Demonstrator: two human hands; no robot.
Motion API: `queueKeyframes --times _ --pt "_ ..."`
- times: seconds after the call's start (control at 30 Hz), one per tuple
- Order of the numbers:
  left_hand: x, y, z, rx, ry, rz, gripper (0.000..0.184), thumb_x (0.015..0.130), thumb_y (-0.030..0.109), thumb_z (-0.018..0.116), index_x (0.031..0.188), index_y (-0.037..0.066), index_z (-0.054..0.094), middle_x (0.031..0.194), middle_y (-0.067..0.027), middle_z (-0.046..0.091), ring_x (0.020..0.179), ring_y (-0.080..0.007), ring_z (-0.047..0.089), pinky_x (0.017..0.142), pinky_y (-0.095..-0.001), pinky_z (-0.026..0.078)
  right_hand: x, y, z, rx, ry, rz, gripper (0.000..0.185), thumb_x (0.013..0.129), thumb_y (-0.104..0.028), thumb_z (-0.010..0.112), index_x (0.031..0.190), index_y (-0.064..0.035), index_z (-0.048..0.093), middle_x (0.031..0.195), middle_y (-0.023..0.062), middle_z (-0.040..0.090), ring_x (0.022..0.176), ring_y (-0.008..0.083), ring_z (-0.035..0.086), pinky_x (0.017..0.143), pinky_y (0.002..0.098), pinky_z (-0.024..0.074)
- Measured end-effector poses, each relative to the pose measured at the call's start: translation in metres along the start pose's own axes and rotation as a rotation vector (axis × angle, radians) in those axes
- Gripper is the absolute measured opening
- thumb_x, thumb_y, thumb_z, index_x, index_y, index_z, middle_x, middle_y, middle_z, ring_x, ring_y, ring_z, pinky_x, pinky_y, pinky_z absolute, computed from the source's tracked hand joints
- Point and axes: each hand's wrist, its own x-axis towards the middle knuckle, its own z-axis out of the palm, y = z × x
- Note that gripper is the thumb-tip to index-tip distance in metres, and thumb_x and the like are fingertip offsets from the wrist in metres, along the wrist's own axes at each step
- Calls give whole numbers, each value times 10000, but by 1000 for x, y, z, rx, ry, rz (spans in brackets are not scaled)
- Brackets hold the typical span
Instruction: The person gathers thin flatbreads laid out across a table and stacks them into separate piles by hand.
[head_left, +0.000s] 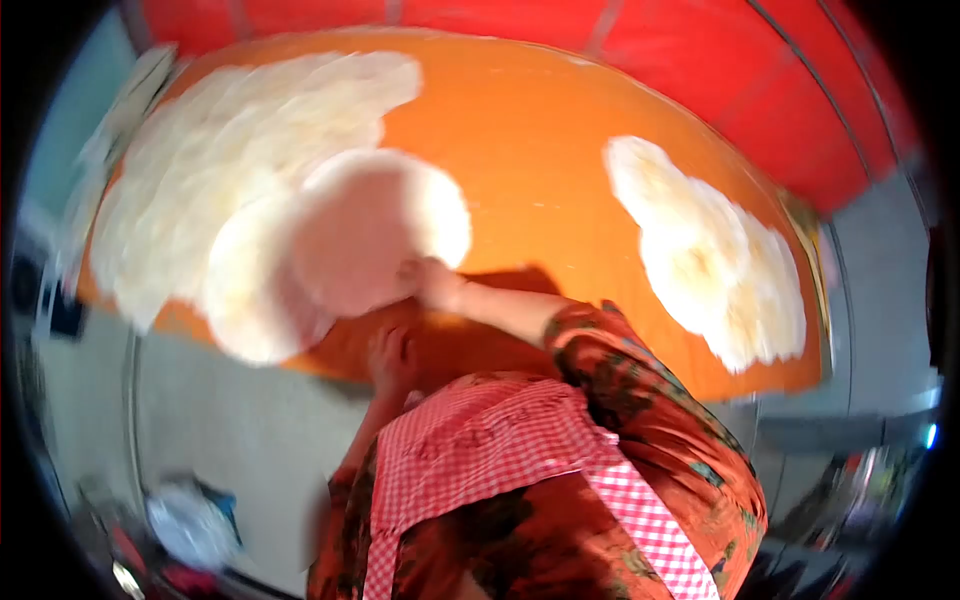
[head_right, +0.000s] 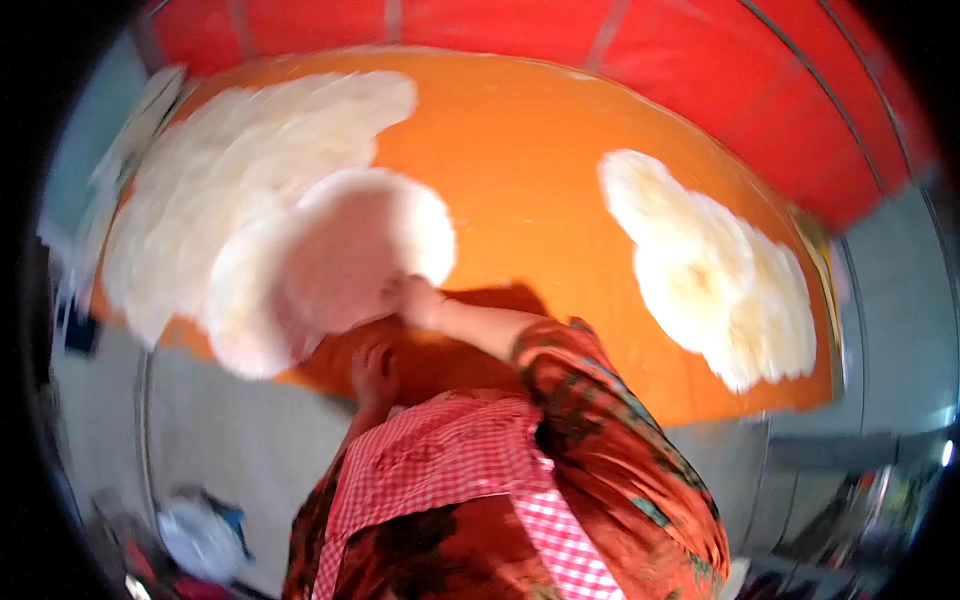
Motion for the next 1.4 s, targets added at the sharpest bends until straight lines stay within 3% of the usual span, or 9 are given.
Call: queueKeyframes --times 0.13,0.27,0.43,0.5,0.63,0.73,0.8,0.83,1.4 --pt "2 -2 2 146 -17 117 207 790 97 631 988 41 609 1004 -172 579 953 -379 521 834 -465 432 27 16 -2 -35 39 -88 119 774 -128 536 823 -104 643 993 47 647 990 241 588 885 358 477" --pt "4 0 5 161 -51 101 185 791 79 616 971 37 602 1001 -173 579 953 -376 520 835 -460 431 73 66 -59 448 238 676 198 898 -135 428 910 -63 611 910 127 631 896 263 599 813 340 487" --pt "8 15 4 118 -21 127 172 789 58 602 959 31 603 993 -165 571 950 -368 515 835 -459 430 -21 88 -242 943 997 616 228 903 -174 576 938 33 667 854 47 666 784 105 594 658 294 490" --pt "6 16 4 110 -20 112 169 788 55 598 955 30 605 980 -159 568 951 -365 512 838 -459 428 -77 92 -268 1003 1229 850 193 878 -119 594 979 35 651 846 46 664 744 118 600 636 293 492" --pt "3 10 6 130 -69 93 185 790 57 590 973 31 596 981 -163 553 963 -376 495 848 -472 413 -215 81 -254 906 1501 1259 262 880 -108 596 1109 19 589 876 38 648 714 151 585 637 304 474" --pt "5 12 7 145 -81 105 194 790 61 583 982 32 587 987 -170 542 966 -386 483 855 -482 402 -321 84 -180 806 1794 1258 113 900 -108 573 994 -45 567 697 -8 540 538 116 465 469 297 419" --pt "6 11 6 143 -99 120 199 790 64 580 986 33 583 988 -175 535 967 -391 476 857 -486 397 -371 59 -151 984 1497 1851 148 903 -62 559 1043 -15 554 860 54 597 687 165 557 555 344 504" --pt "6 10 5 158 -116 92 192 792 68 578 982 33 582 986 -177 535 967 -393 476 859 -490 397 -376 47 -149 1081 1540 1891 110 910 -91 565 1001 -30 550 794 52 577 632 175 543 488 353 503" --pt "1 1 10 185 -59 76 141 815 126 584 934 52 603 998 -165 576 959 -398 509 881 -502 405 -392 65 -145 1130 1376 2039 103 925 -165 564 882 -71 563 703 62 560 626 202 534 590 361 517"
